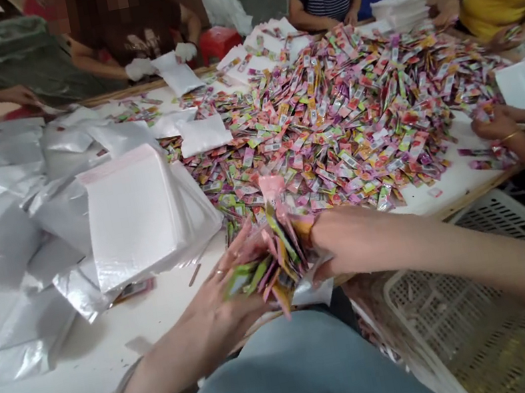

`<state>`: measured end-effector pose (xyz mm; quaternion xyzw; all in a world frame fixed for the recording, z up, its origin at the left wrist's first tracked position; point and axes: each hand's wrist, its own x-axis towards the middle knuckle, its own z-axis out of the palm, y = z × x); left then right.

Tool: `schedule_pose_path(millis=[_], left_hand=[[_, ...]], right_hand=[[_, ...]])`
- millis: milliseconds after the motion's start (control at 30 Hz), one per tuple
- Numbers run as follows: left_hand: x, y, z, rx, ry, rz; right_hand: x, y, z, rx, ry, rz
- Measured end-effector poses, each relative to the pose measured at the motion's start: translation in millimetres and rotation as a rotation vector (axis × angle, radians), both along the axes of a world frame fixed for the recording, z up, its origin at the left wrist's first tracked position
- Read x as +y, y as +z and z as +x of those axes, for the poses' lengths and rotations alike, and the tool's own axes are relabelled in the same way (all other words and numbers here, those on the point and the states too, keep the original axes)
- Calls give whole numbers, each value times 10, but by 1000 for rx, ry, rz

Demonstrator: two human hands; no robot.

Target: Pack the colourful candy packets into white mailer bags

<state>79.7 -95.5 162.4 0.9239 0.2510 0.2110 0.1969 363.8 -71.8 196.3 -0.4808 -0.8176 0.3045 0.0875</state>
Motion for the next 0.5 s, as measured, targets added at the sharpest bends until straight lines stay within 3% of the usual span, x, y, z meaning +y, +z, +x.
schedule_pose_path(millis=[200, 367, 500], left_hand=[[70, -126, -43, 79, 145, 317], [119, -207, 0, 163, 138, 303], [182, -157, -29, 154, 95, 274]], right_hand=[[10, -38, -65, -218, 178, 128], [27, -192, -79, -217, 176, 143], [66, -165, 73, -105, 159, 100]])
